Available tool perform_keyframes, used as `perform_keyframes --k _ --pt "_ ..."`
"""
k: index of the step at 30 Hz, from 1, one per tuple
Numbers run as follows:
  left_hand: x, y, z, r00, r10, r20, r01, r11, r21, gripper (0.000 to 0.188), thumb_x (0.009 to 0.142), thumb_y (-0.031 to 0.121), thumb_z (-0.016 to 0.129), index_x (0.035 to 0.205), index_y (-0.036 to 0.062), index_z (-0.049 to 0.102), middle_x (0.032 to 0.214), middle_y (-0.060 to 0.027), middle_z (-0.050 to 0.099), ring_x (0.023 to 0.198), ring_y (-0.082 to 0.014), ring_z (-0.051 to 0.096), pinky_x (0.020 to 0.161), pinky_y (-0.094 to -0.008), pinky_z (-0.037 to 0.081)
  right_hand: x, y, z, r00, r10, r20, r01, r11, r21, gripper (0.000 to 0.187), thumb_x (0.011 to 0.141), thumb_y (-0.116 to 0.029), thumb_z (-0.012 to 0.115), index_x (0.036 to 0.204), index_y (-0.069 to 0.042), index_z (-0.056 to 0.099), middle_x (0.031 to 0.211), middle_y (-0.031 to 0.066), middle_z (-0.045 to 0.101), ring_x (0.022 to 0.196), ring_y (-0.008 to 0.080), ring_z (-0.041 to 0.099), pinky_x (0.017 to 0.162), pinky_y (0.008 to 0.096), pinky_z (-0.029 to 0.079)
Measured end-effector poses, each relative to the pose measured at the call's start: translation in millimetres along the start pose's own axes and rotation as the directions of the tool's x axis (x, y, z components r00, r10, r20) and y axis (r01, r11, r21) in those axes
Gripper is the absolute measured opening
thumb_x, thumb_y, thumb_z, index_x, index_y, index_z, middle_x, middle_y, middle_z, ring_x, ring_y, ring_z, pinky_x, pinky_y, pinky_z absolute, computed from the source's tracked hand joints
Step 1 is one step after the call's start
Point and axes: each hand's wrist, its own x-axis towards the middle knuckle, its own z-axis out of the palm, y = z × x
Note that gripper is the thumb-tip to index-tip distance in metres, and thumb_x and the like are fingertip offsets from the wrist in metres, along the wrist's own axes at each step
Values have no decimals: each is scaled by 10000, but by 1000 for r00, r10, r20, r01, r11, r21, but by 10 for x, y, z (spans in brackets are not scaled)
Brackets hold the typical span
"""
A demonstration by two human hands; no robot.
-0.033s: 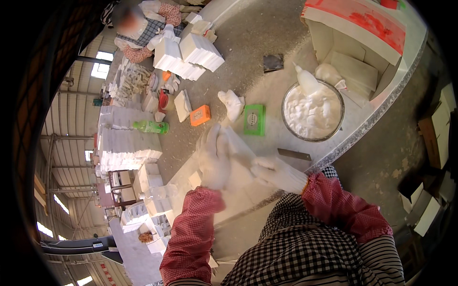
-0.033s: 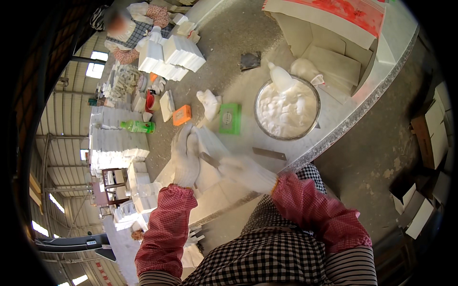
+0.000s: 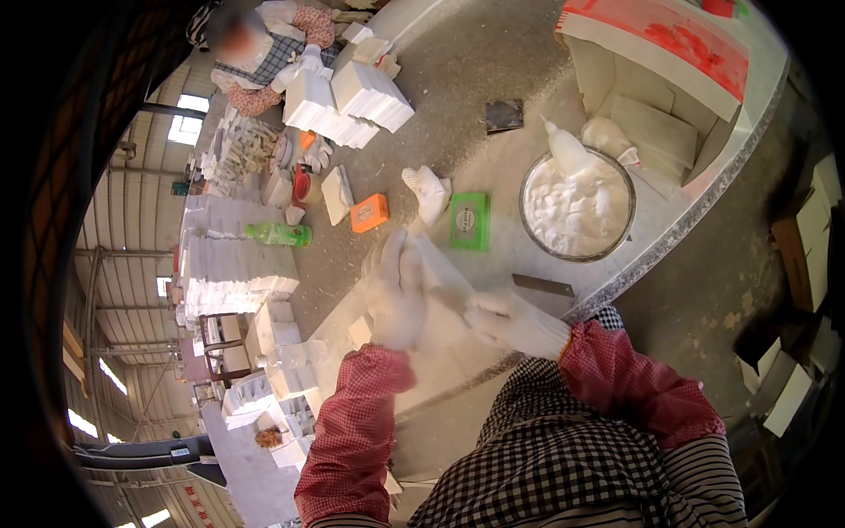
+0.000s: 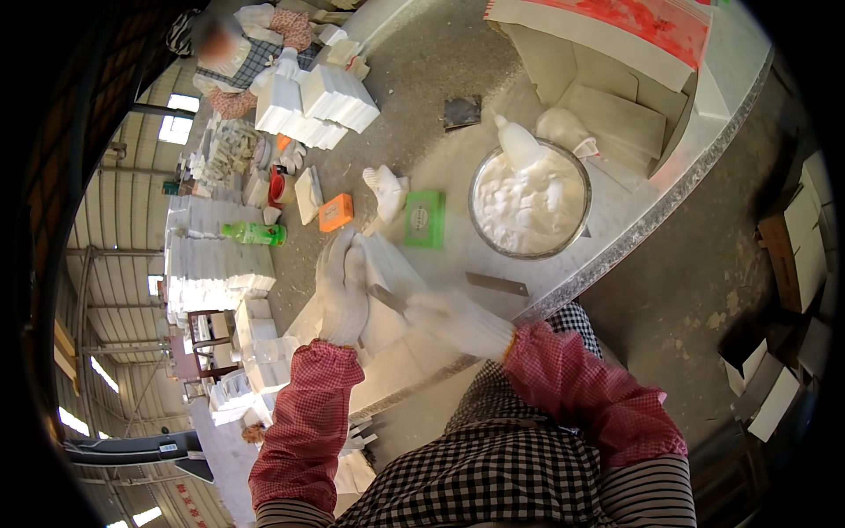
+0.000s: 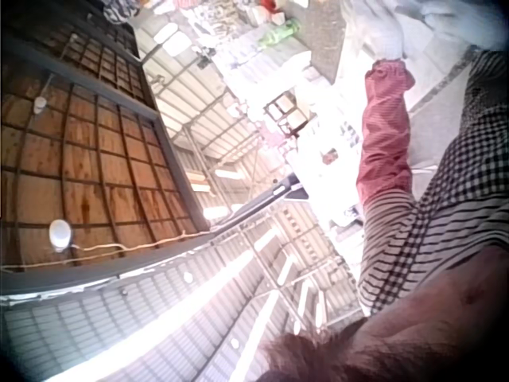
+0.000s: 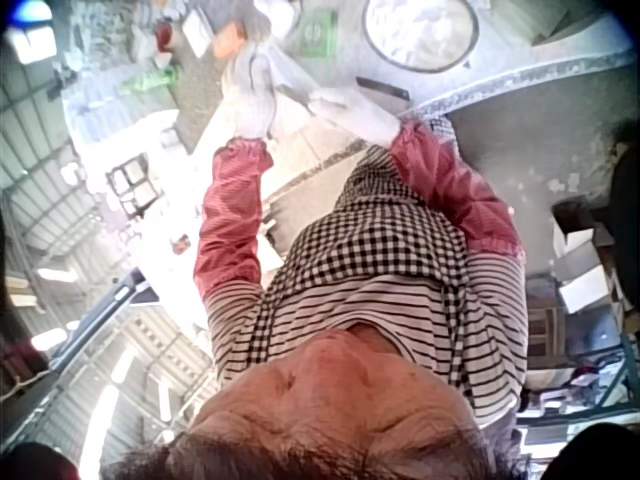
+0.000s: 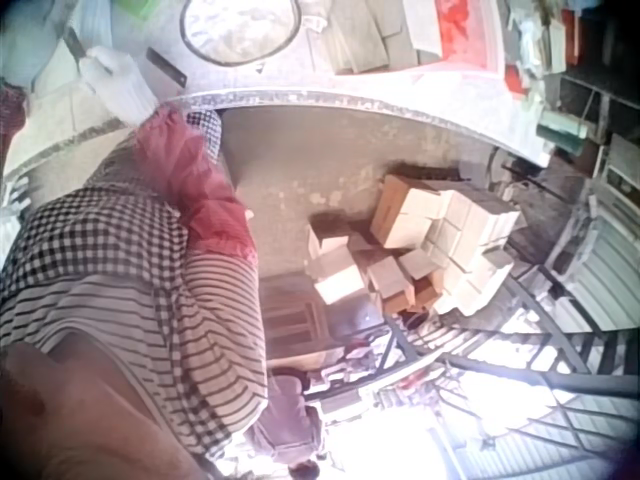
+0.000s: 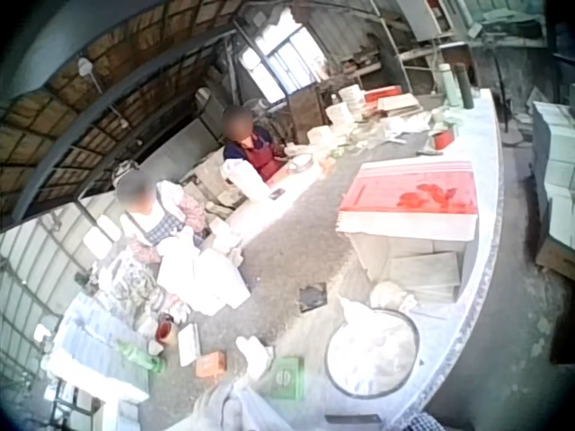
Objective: The person repeatedly picks up rectangular white blocks, applies a white paste from a metal bowl using a small tool, and places the blocks into a cardboard box. The process is repeated continuously throughout the clip.
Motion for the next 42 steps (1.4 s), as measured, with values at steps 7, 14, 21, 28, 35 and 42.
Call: perform_keyframes --k 7,14,21,28,35,42 --pt "14 -1 3 1000 -17 9 17 1000 -14 370 1016 166 567 1338 -8 629 1344 -256 622 1253 -451 552 1109 -503 425 172 -93 26 995 -55 -85 66 990 128 292 1096 -319 509 955 -74 581 775 -29 492 710 63 460 647 255 377" --pt "4 -6 -1 1000 -9 -2 9 1000 -20 364 1003 143 567 1330 -4 632 1342 -245 626 1248 -448 557 1103 -500 432 224 -133 0 998 -29 -58 32 998 46 287 1068 -298 510 1012 -22 567 849 47 543 850 139 525 826 320 457" --pt "0 29 2 999 28 -37 -28 999 -19 353 1020 184 562 1309 -3 642 1307 -241 644 1212 -449 575 1067 -501 449 -19 -94 83 998 -2 -69 4 1000 22 312 1099 -303 507 886 -83 563 723 -63 432 649 50 392 589 243 327" --pt "4 11 16 998 42 -52 -43 999 -20 345 1029 205 553 1292 3 647 1292 -240 649 1184 -451 580 1056 -511 447 -123 -126 -3 1000 24 -12 -24 1000 12 316 1104 -329 500 926 -89 601 744 -57 473 675 53 446 619 231 368" --pt "-9 36 -22 999 -18 -49 15 999 -50 339 1025 219 555 1300 46 654 1316 -227 645 1198 -441 579 1060 -499 449 122 -156 -55 993 79 -86 -62 980 189 288 1059 -317 568 1106 -52 670 892 -44 568 808 55 505 741 242 446" --pt "-43 115 -86 981 -188 -41 180 973 -145 316 1032 197 572 1285 34 668 1266 -220 675 1192 -386 624 1054 -427 478 102 -329 -72 979 48 -199 -71 991 -111 333 1040 -305 588 1179 -15 676 901 28 653 850 115 596 763 321 492"
